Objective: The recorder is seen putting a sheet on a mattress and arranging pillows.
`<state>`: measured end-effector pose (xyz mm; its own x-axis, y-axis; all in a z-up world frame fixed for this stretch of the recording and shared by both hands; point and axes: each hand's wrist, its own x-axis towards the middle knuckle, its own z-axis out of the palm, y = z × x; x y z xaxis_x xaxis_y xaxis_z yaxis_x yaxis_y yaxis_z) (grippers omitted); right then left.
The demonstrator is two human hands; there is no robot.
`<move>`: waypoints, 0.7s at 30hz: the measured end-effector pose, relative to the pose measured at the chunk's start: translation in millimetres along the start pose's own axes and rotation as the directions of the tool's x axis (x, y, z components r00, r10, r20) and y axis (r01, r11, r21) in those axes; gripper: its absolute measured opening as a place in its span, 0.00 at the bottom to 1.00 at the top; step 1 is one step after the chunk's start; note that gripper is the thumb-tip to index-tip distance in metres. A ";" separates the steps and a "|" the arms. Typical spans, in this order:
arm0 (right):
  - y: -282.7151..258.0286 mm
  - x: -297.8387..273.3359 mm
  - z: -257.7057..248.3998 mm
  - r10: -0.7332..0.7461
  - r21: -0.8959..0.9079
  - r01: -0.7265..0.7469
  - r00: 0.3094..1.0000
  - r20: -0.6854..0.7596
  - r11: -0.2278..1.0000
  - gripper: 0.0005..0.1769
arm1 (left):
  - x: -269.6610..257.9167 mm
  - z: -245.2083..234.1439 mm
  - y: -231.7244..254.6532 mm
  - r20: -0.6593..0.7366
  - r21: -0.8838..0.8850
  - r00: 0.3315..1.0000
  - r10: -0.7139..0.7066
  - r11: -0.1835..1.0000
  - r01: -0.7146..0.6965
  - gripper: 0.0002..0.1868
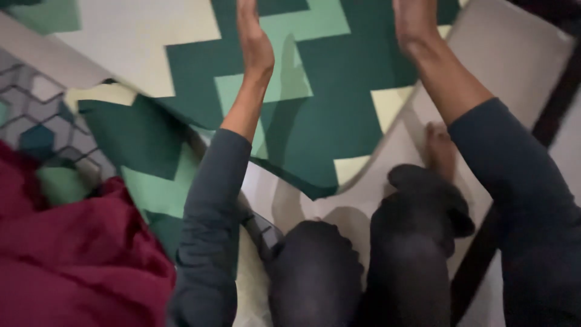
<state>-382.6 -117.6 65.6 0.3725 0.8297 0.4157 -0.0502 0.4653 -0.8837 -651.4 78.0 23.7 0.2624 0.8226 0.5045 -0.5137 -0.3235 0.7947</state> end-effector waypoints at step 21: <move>-10.2 -208.7 73.4 -0.067 -0.722 0.139 0.990 0.127 0.678 0.34 | -261.7 30.8 132.9 0.284 0.547 0.951 -0.126 0.835 -0.052 0.33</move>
<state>-527.9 -272.8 3.7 0.2541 0.8292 0.4980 0.6868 0.2078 -0.6965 -763.2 -194.7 7.7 0.5458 0.6902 0.4750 0.0044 -0.5693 0.8221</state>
